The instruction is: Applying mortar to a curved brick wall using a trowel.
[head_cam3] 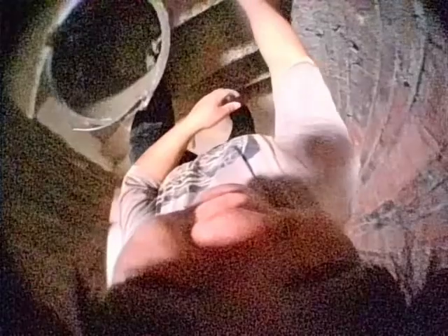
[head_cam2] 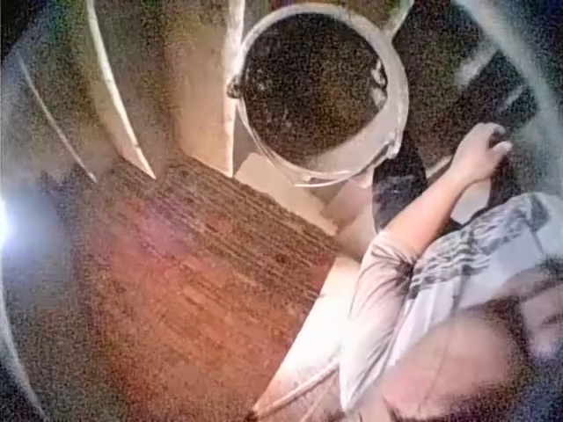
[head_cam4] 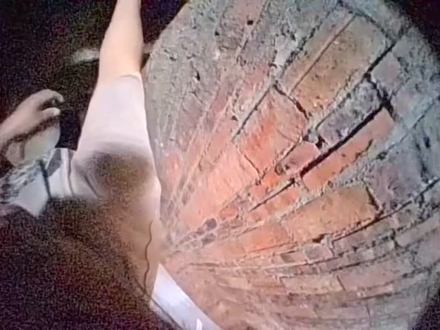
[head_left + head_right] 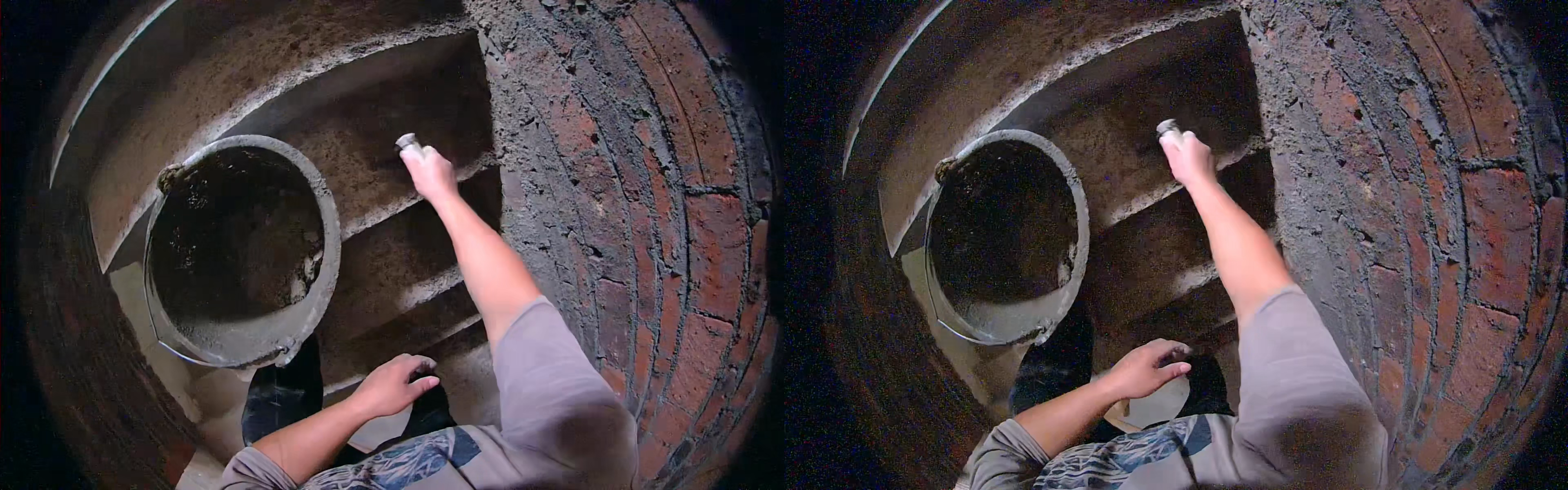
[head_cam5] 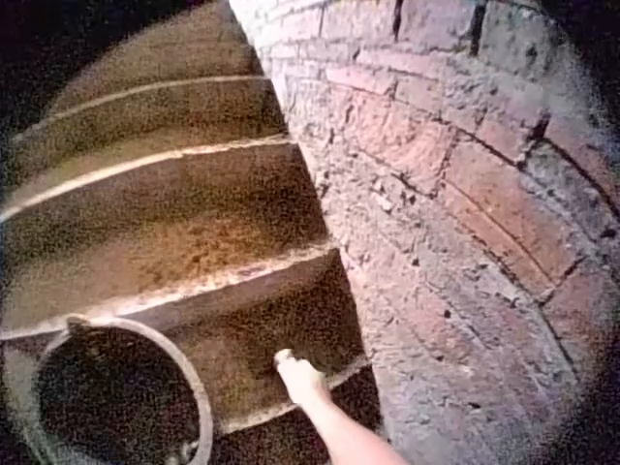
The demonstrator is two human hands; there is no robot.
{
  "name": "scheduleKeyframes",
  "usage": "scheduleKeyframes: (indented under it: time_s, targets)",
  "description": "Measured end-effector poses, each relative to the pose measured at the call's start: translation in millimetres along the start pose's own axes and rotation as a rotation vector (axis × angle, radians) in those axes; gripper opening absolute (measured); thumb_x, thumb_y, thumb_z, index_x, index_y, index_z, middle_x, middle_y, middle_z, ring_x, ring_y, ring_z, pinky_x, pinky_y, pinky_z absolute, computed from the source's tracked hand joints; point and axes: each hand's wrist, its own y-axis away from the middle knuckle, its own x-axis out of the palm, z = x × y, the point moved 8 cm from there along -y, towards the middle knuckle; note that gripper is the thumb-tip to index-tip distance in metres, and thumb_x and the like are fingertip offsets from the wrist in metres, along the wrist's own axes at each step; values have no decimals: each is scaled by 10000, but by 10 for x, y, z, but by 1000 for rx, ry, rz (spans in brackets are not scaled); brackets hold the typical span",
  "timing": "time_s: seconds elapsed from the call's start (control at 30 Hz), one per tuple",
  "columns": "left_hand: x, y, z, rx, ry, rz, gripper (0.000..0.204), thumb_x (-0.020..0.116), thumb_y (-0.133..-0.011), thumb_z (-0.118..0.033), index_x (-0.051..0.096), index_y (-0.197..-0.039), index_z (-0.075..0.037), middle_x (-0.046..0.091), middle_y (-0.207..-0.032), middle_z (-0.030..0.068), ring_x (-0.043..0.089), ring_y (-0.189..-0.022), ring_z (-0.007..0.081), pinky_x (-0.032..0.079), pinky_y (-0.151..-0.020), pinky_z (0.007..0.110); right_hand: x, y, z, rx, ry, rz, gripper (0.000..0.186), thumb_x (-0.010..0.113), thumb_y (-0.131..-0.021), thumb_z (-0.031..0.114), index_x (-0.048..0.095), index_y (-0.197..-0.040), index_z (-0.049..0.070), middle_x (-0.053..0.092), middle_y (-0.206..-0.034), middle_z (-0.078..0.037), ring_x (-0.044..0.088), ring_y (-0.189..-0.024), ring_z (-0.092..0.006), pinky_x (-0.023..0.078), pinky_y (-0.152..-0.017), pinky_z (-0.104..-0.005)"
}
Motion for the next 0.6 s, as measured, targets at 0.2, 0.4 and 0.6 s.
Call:
scheduleKeyframes:
  time_s: [0.2,0.4,0.6]
  targets:
    - [-76,44,14,47,13,-23,323,550,-873,-276,575,-1109,-57,590,-1049,136,570,-893,288,455,-775,341,-487,-64,-623,221,93,-123,503,497,-819,524,596,-939,46,641,-797,-166,600,-703,-348,465,-613,-430]
    - [-137,56,-16,7,36,-39,315,552,-871,-271,583,-1100,-56,595,-1041,133,573,-885,285,457,-770,339,-469,182,-766,344,-412,-135,336,546,-836,425,544,-820,89,459,-538,5,379,-365,-102,262,-310,-265]
    - [-34,-46,-99,26,56,14,304,558,-868,-266,595,-1081,-51,601,-1030,132,577,-873,276,458,-764,332,-146,-357,-558,94,-331,-29,330,552,-837,414,527,-811,86,455,-537,0,367,-370,-103,277,-332,-253]
